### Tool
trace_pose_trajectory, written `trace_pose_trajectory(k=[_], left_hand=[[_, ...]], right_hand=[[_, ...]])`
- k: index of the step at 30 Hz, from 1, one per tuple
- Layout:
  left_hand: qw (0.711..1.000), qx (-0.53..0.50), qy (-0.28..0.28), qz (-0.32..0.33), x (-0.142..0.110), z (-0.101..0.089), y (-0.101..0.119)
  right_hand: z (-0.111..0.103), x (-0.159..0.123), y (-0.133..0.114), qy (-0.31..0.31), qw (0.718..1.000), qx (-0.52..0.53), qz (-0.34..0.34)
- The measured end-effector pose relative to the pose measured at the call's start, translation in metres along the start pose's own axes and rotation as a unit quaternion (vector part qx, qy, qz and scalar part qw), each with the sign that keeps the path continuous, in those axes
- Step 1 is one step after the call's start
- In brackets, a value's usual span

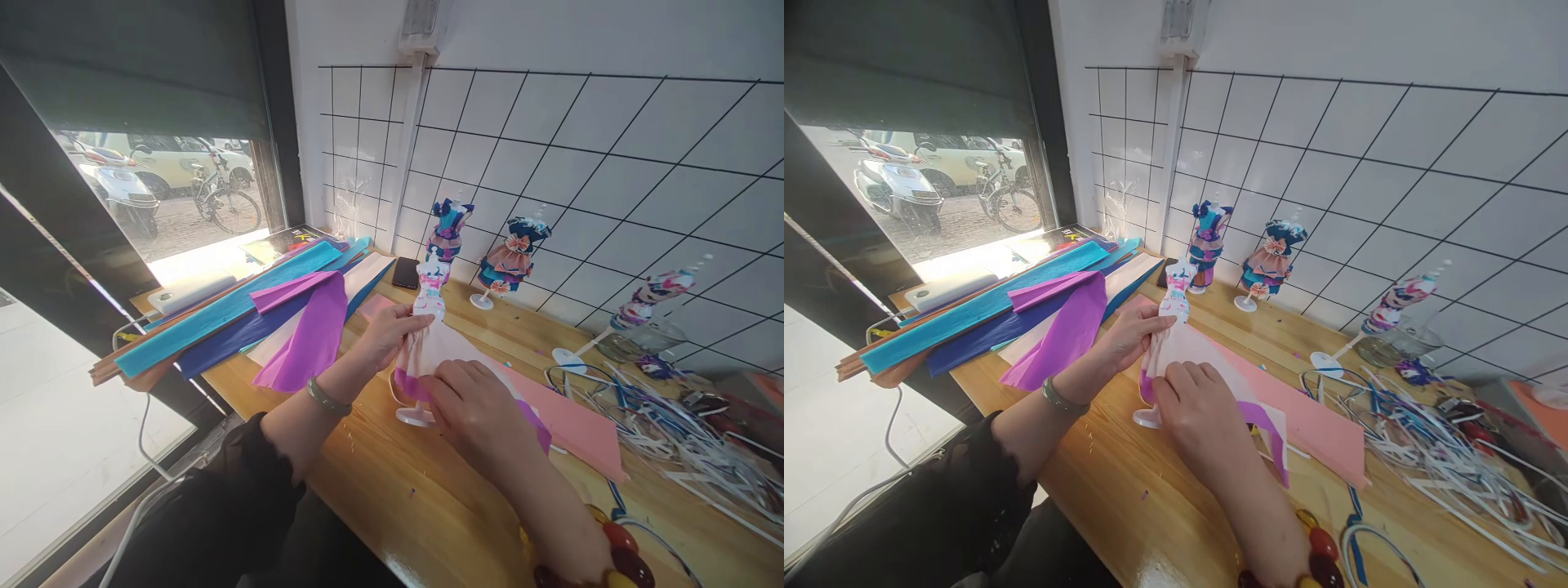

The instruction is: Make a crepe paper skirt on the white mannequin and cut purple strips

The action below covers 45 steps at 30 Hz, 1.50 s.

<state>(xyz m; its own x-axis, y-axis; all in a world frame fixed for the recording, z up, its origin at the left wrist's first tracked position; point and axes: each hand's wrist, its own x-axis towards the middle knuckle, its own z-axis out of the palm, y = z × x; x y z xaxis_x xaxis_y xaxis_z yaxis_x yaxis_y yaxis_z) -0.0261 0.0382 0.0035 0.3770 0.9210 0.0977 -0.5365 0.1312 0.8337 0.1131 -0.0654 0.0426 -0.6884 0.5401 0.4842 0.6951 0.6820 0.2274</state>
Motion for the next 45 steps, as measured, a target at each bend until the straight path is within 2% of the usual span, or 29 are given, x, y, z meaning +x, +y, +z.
trace_pose_trajectory(k=[5,7,11,13,15,17,18,20,23,26,28,32,39,41,43,45], left_hand=[[1.0,0.005,-0.005,-0.025,0.001,0.001,0.003],[1.0,0.009,0.002,-0.026,0.001,0.001,0.003],[0.999,0.012,-0.005,-0.03,0.001,0.001,0.003],[0.999,0.02,-0.033,-0.035,-0.001,0.002,0.004],[0.996,0.037,-0.064,-0.039,-0.004,0.005,0.005],[0.993,0.058,-0.091,-0.042,-0.008,0.008,0.007],[0.991,0.068,-0.105,-0.042,-0.01,0.01,0.008],[0.987,0.085,-0.131,-0.043,-0.012,0.013,0.009],[0.982,0.104,-0.151,-0.048,-0.014,0.013,0.01],[0.979,0.116,-0.159,-0.05,-0.014,0.013,0.01],[0.977,0.12,-0.168,-0.044,-0.014,0.013,0.01],[0.977,0.127,-0.171,-0.028,-0.014,0.014,0.011],[0.986,0.109,-0.122,0.003,-0.009,0.01,0.004],[0.988,0.109,-0.109,0.008,-0.009,0.011,0.002],[0.987,0.117,-0.113,0.014,-0.01,0.012,0.002],[0.984,0.127,-0.124,0.017,-0.011,0.015,0.002]], right_hand=[[0.007,-0.001,-0.001,-0.021,0.999,-0.019,-0.016],[0.005,0.0,-0.004,-0.049,0.999,-0.015,-0.012],[-0.01,0.0,-0.004,-0.121,0.986,0.106,0.051],[-0.019,-0.003,0.003,-0.097,0.972,0.182,0.11],[-0.025,-0.007,0.015,-0.022,0.955,0.217,0.201],[-0.026,-0.011,0.029,0.031,0.922,0.234,0.306],[-0.024,-0.012,0.034,0.026,0.902,0.256,0.347],[-0.02,-0.014,0.042,-0.028,0.858,0.332,0.391],[-0.014,-0.015,0.045,-0.099,0.796,0.45,0.393],[-0.012,-0.016,0.044,-0.127,0.744,0.525,0.393],[-0.012,-0.016,0.044,-0.136,0.722,0.554,0.391],[-0.013,-0.016,0.043,-0.123,0.723,0.557,0.391],[-0.018,-0.011,0.036,-0.073,0.779,0.45,0.43],[-0.017,-0.01,0.035,-0.06,0.78,0.452,0.428],[-0.014,-0.01,0.035,-0.052,0.777,0.463,0.424],[-0.01,-0.01,0.035,-0.048,0.785,0.449,0.424]])
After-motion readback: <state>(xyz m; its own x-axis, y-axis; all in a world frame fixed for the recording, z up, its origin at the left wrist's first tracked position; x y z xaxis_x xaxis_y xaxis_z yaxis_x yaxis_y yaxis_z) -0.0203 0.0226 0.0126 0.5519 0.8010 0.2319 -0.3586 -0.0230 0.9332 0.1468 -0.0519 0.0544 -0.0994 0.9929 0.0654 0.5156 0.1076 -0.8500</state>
